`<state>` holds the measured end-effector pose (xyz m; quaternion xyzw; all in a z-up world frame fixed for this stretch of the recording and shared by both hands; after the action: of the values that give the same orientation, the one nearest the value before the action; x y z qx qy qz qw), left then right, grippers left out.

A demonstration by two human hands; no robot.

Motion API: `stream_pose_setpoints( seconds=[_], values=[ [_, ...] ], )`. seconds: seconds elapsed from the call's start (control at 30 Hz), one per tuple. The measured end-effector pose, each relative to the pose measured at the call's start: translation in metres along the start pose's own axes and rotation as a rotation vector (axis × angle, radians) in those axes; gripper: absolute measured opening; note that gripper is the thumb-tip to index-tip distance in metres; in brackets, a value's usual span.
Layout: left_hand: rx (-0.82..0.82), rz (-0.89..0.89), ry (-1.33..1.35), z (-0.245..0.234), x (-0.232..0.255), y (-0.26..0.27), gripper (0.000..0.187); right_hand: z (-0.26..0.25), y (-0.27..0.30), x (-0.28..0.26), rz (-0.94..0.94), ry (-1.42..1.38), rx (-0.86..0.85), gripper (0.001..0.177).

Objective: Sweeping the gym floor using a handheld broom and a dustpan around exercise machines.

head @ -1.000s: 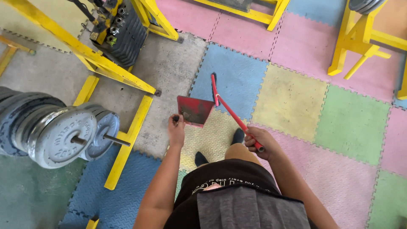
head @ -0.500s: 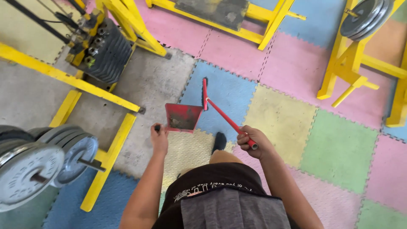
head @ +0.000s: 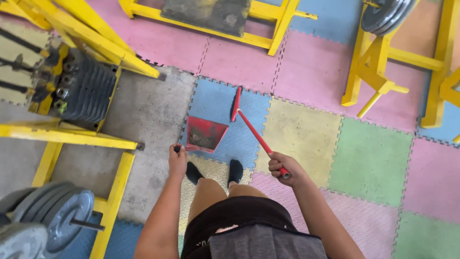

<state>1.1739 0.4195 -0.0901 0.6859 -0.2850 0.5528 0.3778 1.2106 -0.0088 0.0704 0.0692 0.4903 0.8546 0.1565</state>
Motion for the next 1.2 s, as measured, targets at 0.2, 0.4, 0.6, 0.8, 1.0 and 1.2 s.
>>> stream_pose_setpoints(
  seconds=[0.2,0.4,0.6,0.8,1.0,1.2],
  values=[
    [-0.091,0.169,-0.341,0.048,0.002,-0.040,0.020,-0.056,-0.017,-0.038,-0.059,0.078,0.104,0.013],
    [-0.206,0.177,-0.470,0.096,-0.018,-0.065,0.022,-0.136,0.000,-0.106,-0.141,0.205,0.559,0.025],
    [-0.257,0.115,-0.464,0.132,-0.017,-0.071,0.017,-0.180,-0.041,-0.151,-0.199,0.522,0.821,0.023],
    [-0.258,0.130,-0.422,0.148,0.002,-0.073,0.017,-0.073,-0.117,-0.019,0.030,0.830,0.634,0.051],
    [-0.237,0.158,-0.454,0.138,-0.004,-0.076,0.018,-0.019,-0.068,0.007,0.092,0.787,0.386,0.062],
    [-0.168,0.085,-0.611,0.099,-0.030,-0.067,0.024,-0.064,-0.001,-0.083,0.062,0.687,0.396,0.071]
  ],
)
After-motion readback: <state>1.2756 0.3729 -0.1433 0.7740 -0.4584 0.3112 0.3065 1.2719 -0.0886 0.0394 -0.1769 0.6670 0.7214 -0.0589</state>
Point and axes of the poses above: each hand's wrist, its own y-axis away from the middle knuckle, its own z-axis out of the palm, x = y × z, the point moved 10 cm from there along -y, towards the middle knuckle, and after that the axes turned 11 degrees about z, right-handed, at the moved point
